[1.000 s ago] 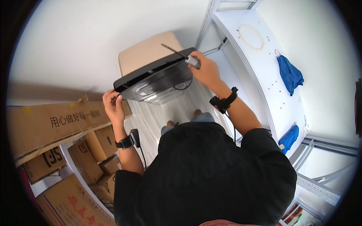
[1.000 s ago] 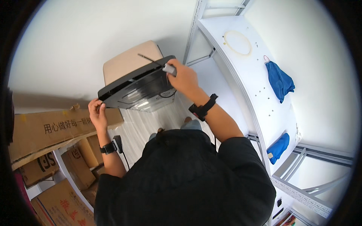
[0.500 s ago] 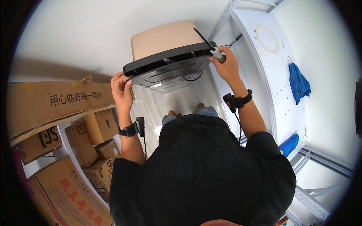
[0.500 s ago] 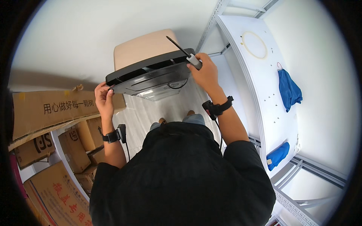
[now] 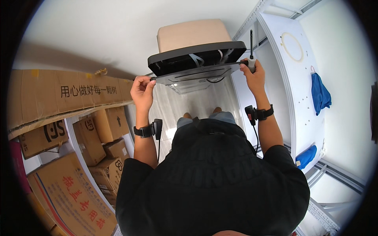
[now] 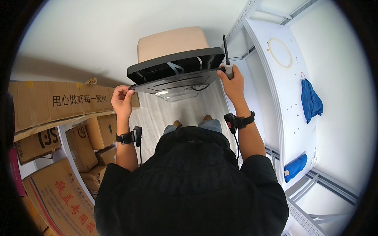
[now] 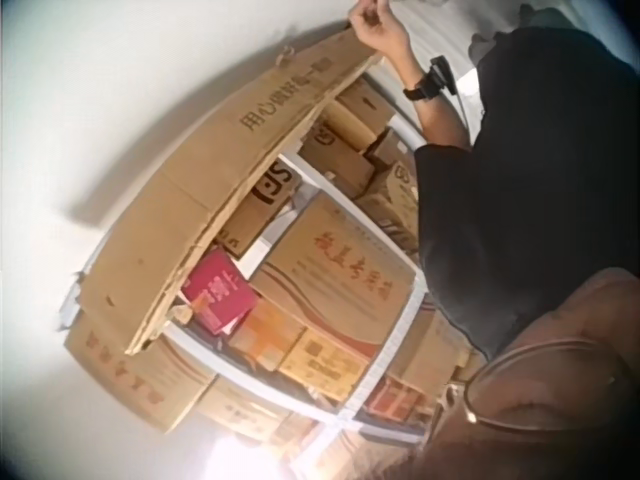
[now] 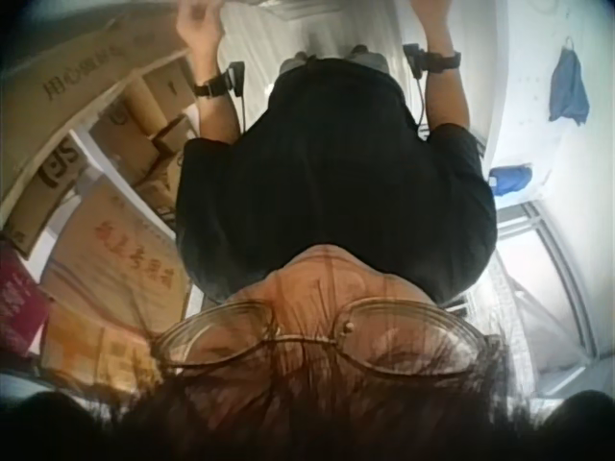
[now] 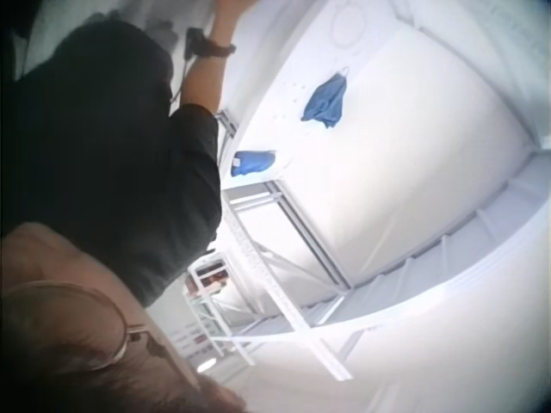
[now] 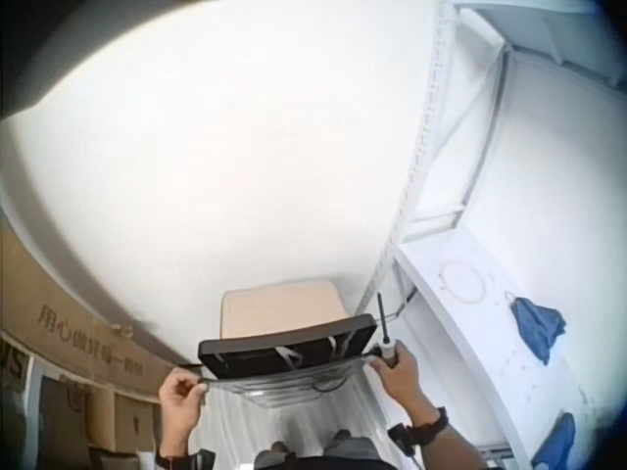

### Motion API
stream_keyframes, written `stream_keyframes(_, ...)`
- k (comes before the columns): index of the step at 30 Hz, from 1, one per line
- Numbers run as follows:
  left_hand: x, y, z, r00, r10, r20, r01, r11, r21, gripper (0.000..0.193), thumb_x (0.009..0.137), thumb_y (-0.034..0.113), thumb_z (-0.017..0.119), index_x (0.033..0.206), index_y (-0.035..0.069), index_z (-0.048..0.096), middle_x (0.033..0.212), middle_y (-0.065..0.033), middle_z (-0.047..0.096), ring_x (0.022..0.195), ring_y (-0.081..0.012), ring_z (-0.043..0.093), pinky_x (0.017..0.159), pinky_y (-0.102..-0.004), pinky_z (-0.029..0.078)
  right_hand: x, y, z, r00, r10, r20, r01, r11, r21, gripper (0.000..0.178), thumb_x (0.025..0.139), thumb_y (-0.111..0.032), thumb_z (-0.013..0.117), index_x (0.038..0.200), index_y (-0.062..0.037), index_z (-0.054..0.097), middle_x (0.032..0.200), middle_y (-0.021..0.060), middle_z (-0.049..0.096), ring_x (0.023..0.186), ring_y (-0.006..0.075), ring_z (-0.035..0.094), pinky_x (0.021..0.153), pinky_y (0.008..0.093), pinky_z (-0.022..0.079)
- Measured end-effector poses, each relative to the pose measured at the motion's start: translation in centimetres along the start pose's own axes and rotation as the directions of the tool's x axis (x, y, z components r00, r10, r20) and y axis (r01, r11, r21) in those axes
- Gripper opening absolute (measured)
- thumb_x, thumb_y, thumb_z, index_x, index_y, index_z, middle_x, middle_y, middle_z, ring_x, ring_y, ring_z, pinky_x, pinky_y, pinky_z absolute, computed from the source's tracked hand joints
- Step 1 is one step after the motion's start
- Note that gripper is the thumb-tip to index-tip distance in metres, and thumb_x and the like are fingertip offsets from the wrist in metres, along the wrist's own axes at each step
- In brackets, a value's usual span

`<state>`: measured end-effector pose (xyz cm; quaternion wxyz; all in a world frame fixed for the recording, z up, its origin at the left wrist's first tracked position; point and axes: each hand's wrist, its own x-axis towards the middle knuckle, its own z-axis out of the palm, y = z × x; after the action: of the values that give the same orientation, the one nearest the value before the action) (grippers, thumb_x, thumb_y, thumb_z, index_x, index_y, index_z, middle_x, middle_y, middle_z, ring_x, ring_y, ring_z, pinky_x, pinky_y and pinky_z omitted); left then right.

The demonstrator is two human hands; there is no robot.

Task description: The person uses a screwdriver to fasten screws into the back panel of a small appliance. They repeatedly pick up screws from a nearby shelf and tighten them into the device, working methodically across multiple screw holes.

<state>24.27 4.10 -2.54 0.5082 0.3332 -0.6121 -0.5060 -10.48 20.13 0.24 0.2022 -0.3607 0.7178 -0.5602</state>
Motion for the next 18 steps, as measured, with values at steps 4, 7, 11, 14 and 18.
stream_keyframes(4,0.4,0.2,-0.5,0.999,-0.031,0.02,0.032,0.998,-0.051,0.017,0.08,-0.004,0.068,0.091,0.002,0.057,0.084,0.0013,0.056,0.073,-0.0042,0.051,0.065,-0.0177,0.042,-0.5,-1.2,0.1,0.999,0.033,-0.04,-0.034,0.999,-0.039,0.021,0.082,-0.015,0.069,0.098,-0.0032,0.06,0.076,0.0017,0.062,0.07,0.009,0.056,0.065,0.0238,0.044)
stream_keyframes(7,1.3,0.7,-0.3,0.998,-0.058,0.038,0.06,0.996,-0.07,0.019,0.081,-0.003,0.068,0.095,0.002,0.057,0.085,0.001,0.058,0.075,-0.0047,0.052,0.067,-0.0185,0.043,-1.4,-2.4,-0.3,0.997,0.032,-0.073,-0.036,0.998,-0.058,0.021,0.082,-0.015,0.07,0.096,-0.0029,0.061,0.072,0.0014,0.061,0.066,0.0088,0.055,0.063,0.0235,0.044)
stream_keyframes(11,1.4,1.8,1.1,0.974,-0.09,0.209,0.107,0.992,-0.069,0.029,0.084,0.003,0.064,0.112,0.002,0.056,0.095,-0.0015,0.059,0.082,-0.007,0.054,0.072,-0.0211,0.044,-1.9,-2.6,-3.2,0.988,0.014,-0.151,-0.025,0.997,-0.067,0.02,0.08,-0.015,0.071,0.093,-0.0032,0.061,0.068,0.0012,0.059,0.062,0.0085,0.053,0.059,0.024,0.043)
stream_keyframes(14,0.9,0.7,1.5,0.823,-0.277,0.495,0.235,0.961,0.146,0.036,0.088,0.009,0.06,0.122,0.0,0.051,0.107,-0.0054,0.058,0.09,-0.0122,0.055,0.079,-0.025,0.046,-2.0,-5.1,-6.8,0.976,0.006,-0.217,-0.022,0.997,-0.071,0.019,0.079,-0.014,0.072,0.09,-0.0033,0.06,0.067,0.0003,0.058,0.058,0.0089,0.051,0.055,0.0244,0.041)
stream_keyframes(18,0.4,1.1,5.9,0.671,-0.206,0.713,0.12,0.978,0.17,0.041,0.088,0.014,0.062,0.125,0.001,0.049,0.117,-0.0106,0.054,0.102,-0.0193,0.054,0.086,-0.0305,0.046,-3.3,-7.8,-11.8,0.948,0.045,-0.315,-0.046,0.999,0.003,0.017,0.08,-0.012,0.071,0.089,-0.0027,0.06,0.067,0.001,0.058,0.058,0.0083,0.052,0.055,0.0233,0.042)
